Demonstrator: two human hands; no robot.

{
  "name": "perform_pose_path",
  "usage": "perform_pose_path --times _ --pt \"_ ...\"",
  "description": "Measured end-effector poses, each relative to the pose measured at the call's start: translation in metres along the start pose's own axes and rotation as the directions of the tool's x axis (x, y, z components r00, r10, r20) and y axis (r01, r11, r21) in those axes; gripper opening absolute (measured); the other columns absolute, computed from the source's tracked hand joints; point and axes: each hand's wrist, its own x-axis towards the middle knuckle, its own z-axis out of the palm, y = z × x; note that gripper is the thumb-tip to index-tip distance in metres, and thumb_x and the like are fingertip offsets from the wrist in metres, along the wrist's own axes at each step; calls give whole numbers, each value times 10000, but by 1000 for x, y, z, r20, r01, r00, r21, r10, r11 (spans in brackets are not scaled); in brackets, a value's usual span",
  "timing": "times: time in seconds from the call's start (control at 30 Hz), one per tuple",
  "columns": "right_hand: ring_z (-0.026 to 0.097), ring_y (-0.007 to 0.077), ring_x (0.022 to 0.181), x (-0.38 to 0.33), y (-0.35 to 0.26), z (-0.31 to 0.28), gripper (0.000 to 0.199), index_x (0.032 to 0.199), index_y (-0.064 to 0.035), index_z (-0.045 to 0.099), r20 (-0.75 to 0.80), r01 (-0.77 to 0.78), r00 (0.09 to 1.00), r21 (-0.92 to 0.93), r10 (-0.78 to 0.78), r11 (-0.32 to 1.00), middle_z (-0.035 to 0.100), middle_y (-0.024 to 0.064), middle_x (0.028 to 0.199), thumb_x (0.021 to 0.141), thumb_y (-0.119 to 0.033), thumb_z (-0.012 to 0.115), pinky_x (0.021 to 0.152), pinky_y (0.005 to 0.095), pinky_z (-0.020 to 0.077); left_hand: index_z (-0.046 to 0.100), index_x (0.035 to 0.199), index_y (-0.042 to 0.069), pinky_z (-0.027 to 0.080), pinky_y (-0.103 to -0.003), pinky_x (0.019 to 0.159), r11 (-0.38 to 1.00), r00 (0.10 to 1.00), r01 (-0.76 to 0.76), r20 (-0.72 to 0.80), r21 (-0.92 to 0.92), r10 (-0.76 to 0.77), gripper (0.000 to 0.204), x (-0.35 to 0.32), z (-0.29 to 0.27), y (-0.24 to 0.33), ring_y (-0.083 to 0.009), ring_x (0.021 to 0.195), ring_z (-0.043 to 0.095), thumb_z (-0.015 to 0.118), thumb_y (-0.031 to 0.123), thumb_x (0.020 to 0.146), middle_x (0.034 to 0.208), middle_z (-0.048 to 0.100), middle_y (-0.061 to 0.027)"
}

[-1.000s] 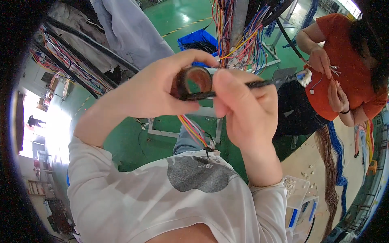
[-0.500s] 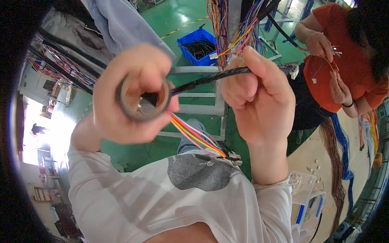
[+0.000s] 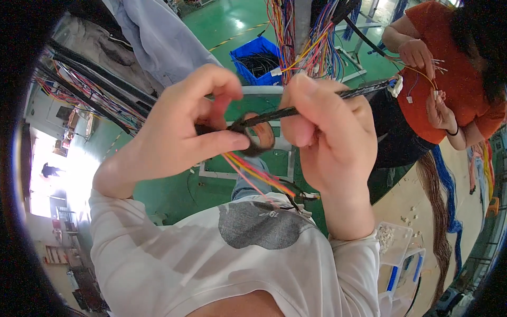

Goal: Wrapping bundles of electrical wires with adhesive tape and attaching plastic connectors on a factory assembly rack.

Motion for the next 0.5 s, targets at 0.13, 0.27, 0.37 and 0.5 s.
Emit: perform_pose_path --times 0.13,0.27,0.37,0.5 --pt "343 77 447 -2 3 6 264 591 2 517 29 55 998 -111 -52 992 409 10 497 804 -153 501 438 218 244 393 1074 34 413 -193 598 974 997 70 11 214 -74 456 10 -1 4 -54 759 488 625 -18 686 843 468 -34" --pt "324 87 427 4 9 -3 354 513 -38 420 33 18 999 -2 -18 1000 377 10 481 827 -196 468 424 230 229 407 1099 34 426 -200 639 996 988 36 148 84 -49 486 15 -7 -1 -56 788 490 630 3 668 881 511 -34" --pt "313 97 415 4 7 -7 379 497 -55 382 33 -44 999 110 40 993 352 8 471 839 -208 443 416 239 218 430 1053 20 431 -207 679 976 984 176 24 -131 -174 455 13 -9 1 -58 795 488 644 14 652 889 515 -29" --pt "309 101 417 6 7 -12 380 495 -69 374 18 -86 996 146 84 986 342 1 467 845 -202 437 412 243 215 373 1003 19 468 -226 661 959 995 100 43 -266 -92 420 13 -3 -3 -92 814 514 616 11 661 880 506 -70"
